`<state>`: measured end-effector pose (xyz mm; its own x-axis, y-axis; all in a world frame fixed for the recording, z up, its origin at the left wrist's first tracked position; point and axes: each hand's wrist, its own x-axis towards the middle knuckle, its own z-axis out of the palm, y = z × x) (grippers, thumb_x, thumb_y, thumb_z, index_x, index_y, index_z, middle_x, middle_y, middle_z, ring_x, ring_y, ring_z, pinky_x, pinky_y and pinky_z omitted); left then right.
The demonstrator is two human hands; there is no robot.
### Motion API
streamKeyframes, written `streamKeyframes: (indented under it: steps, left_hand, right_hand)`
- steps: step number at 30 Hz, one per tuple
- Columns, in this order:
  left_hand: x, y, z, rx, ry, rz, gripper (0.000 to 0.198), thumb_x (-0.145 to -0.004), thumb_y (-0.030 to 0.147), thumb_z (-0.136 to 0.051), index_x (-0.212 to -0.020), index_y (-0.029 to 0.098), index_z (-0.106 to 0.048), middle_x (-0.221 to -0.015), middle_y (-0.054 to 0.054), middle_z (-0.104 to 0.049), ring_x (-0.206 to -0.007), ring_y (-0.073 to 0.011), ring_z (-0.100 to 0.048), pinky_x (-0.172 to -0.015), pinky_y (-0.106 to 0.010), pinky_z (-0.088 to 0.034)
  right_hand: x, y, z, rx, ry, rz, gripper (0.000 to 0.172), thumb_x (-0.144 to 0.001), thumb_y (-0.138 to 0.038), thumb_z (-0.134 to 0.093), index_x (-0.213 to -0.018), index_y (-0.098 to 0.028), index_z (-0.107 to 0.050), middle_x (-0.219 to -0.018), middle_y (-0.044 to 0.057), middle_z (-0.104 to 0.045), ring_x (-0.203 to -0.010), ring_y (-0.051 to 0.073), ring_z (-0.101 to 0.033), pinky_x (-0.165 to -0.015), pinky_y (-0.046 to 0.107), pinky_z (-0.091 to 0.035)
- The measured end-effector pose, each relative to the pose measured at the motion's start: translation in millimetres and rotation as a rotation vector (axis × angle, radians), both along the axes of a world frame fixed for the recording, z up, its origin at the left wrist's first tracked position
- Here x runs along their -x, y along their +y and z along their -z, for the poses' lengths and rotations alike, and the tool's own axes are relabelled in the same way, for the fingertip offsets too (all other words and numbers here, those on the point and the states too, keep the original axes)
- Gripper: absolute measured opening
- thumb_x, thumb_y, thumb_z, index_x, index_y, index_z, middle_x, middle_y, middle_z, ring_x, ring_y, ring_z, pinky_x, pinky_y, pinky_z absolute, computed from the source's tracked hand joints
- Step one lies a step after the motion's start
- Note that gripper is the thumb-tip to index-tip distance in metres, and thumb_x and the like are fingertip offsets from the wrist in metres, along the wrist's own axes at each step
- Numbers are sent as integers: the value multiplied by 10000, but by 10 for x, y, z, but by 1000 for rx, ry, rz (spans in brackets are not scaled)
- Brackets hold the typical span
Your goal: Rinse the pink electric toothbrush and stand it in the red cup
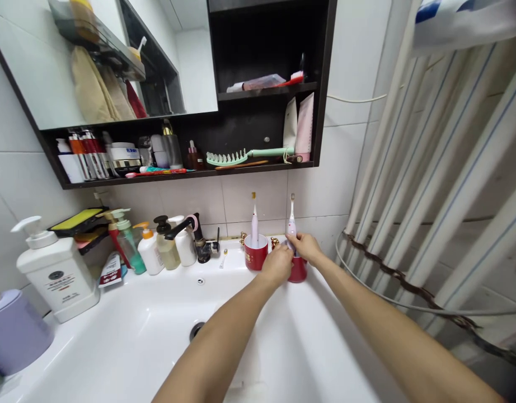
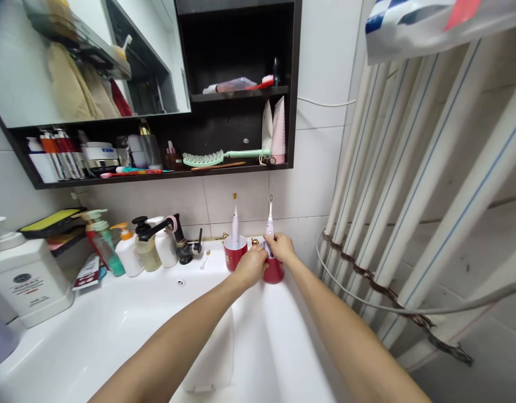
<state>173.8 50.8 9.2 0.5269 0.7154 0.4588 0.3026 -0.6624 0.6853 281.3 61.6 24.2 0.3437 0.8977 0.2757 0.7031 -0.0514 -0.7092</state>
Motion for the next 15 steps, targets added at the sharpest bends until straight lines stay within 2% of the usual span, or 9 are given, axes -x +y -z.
streamKeyframes:
  steps: [2,5,7,9,11,13,15]
  left_hand:
    - [-4,73,7,0,6,2,178,-542,13,-446,-535,190,-459,-748,-53,-507,-899,-217,-382,-809,-335,-283]
    - [110,151,4,-144,98,-64,199,-568,40,-446,-697,178,-509,-862,-71,-493,-927,-206,-369,-830,-327,-255]
    - [261,196,-3,-265,163,-204,251,-577,67,-458,-807,157,-505,-952,-91,-460,-963,-209,-341,-857,-335,-211]
    - [434,238,-8,-309,230,-366,254,-577,98,-478,-828,128,-508,-1009,-119,-427,-999,-229,-304,-868,-358,-178]
    - [586,268,-2,-267,301,-446,211,-564,109,-498,-773,116,-527,-1030,-136,-412,-1013,-246,-289,-855,-368,-195]
    - [695,267,17,-192,342,-433,158,-561,95,-495,-711,125,-537,-1026,-131,-418,-1005,-242,-305,-818,-354,-252]
    - [771,211,54,-146,338,-397,134,-565,76,-481,-673,133,-536,-1008,-120,-432,-990,-232,-326,-786,-336,-291]
  right_hand:
    - [-23,93,10,22,-2,-10,284,-728,-349,-375,-688,-104,-513,-623,-20,-526,-545,65,-486,-530,225,-393]
    - [-46,184,34,34,17,-22,302,-723,-363,-376,-679,-103,-521,-604,-19,-534,-529,68,-493,-515,221,-398]
    - [-58,198,40,16,36,-23,324,-685,-398,-406,-633,-109,-544,-547,-7,-545,-498,86,-496,-486,218,-383]
    - [-59,169,21,-38,52,3,338,-643,-420,-432,-667,-112,-567,-573,28,-576,-532,125,-517,-495,229,-374]
    - [-28,92,-25,-125,57,69,388,-643,-418,-410,-812,-98,-550,-733,86,-591,-670,174,-526,-573,259,-376]
    - [58,-22,-75,-219,52,133,436,-669,-395,-363,-943,-79,-485,-906,136,-539,-823,204,-482,-680,294,-352]
    - [206,-153,-90,-281,46,134,431,-683,-367,-342,-988,-83,-450,-980,140,-497,-889,195,-446,-747,297,-324]
